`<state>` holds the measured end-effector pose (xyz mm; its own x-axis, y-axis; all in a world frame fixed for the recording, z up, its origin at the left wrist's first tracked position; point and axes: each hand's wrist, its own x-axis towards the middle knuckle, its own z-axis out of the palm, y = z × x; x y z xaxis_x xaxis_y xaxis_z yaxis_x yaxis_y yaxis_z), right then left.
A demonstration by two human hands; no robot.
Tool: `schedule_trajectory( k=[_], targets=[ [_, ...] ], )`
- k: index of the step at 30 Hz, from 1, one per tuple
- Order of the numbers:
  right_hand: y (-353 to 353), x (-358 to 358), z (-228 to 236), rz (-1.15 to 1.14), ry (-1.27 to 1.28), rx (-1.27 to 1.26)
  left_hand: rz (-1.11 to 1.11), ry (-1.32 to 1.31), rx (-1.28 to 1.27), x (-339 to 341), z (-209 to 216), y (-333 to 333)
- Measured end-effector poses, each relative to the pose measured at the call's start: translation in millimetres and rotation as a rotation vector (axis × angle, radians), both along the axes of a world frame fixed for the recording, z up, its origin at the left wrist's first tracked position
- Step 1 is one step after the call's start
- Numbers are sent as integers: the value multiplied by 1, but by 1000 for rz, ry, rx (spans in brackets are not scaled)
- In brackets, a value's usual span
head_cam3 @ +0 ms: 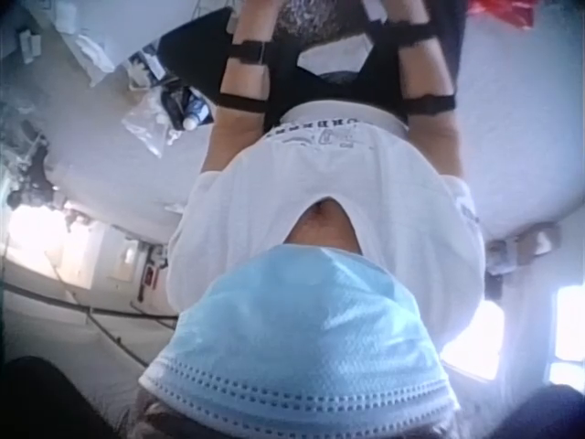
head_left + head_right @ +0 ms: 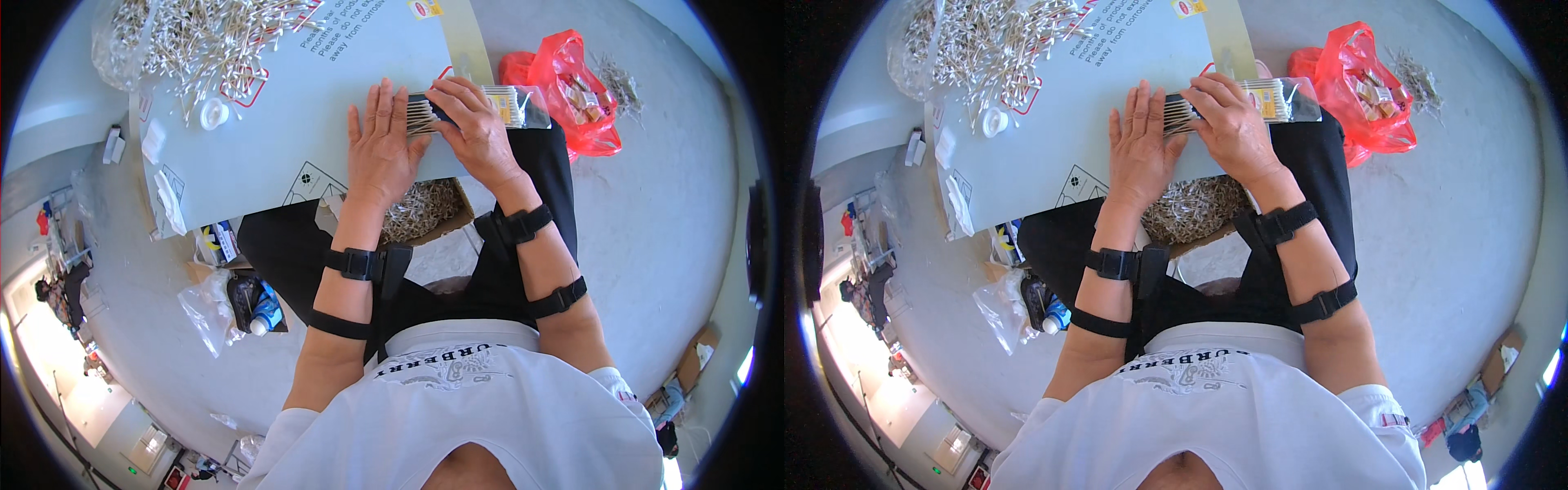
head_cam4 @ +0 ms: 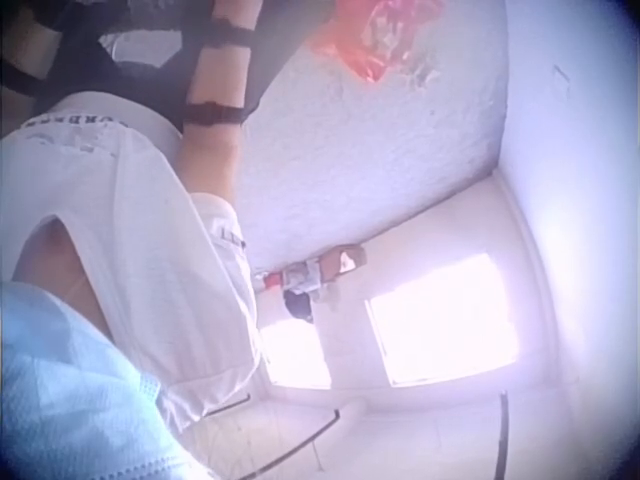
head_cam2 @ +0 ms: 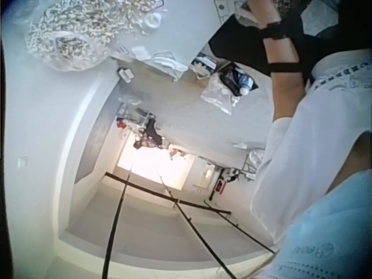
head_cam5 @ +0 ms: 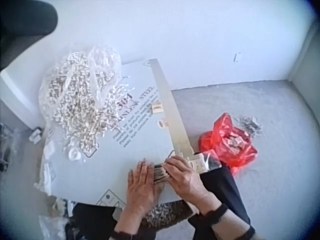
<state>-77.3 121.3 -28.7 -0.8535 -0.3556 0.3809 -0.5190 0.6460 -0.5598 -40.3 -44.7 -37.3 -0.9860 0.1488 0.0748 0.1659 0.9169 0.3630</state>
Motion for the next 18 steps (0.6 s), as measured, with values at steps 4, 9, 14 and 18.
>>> schedule_trajectory(
  k=[4,9,14,18],
  targets=[
    [4,4,-2,0,-42,-41,-53,-18,-61,6,-2,-1],
    [-1,0,-2,36,-7,40,-10,3,11,4,-2,-3],
    [-4,0,-1,48,2,97,-31,-33,-19,4,-2,-4],
    [-2,2,-5,12,-39,40,-29,-21,-33,5,-3,-2]
  ],
)
